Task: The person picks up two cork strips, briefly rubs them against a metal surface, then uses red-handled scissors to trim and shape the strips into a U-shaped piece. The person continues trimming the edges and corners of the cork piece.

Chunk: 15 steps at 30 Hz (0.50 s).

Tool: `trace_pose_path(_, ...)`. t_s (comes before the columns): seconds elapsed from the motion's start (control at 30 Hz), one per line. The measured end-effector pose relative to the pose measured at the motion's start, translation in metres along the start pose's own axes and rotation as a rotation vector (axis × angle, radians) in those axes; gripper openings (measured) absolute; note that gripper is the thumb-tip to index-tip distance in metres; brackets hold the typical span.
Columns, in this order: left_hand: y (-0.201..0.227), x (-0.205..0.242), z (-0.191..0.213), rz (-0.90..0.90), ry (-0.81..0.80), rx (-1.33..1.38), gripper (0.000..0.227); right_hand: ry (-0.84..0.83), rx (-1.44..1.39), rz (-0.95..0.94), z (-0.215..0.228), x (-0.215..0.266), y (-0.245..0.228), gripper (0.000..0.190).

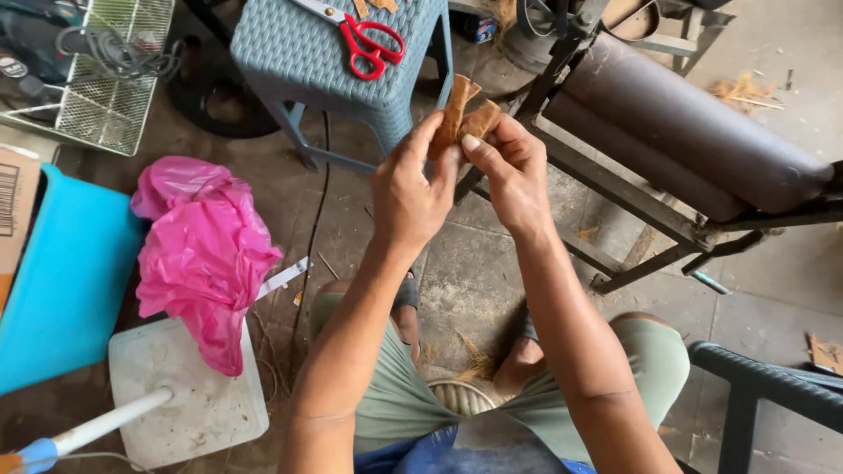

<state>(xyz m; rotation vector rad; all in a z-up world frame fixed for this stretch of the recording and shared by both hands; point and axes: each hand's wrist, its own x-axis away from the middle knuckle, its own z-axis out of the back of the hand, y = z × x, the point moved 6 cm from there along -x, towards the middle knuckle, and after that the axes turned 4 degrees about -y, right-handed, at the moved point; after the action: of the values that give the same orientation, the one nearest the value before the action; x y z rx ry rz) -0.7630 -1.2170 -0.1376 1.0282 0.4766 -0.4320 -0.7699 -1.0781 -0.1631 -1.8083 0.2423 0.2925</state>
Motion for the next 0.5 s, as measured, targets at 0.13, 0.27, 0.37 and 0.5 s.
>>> trace_pose_path(0.13, -0.013, 0.008, -0.002, 0.003, -0.015, 0.031, 0.044, 0.018, 0.052, -0.021, -0.009, 0.003, -0.012, 0.009)
trace_pose_path(0.27, -0.027, 0.014, -0.001, -0.005, -0.052, 0.107, 0.039, 0.041, 0.117, -0.016, -0.022, 0.006, -0.013, 0.007)
trace_pose_path(0.37, -0.031, 0.019, -0.002, 0.002, -0.041, 0.091, 0.034, 0.067, 0.179, 0.014, -0.030, 0.008, -0.015, 0.006)
trace_pose_path(0.5, -0.039, 0.015, -0.001, 0.062, 0.033, 0.024, 0.027, 0.119, 0.311, 0.011, -0.029, 0.010, -0.010, 0.009)
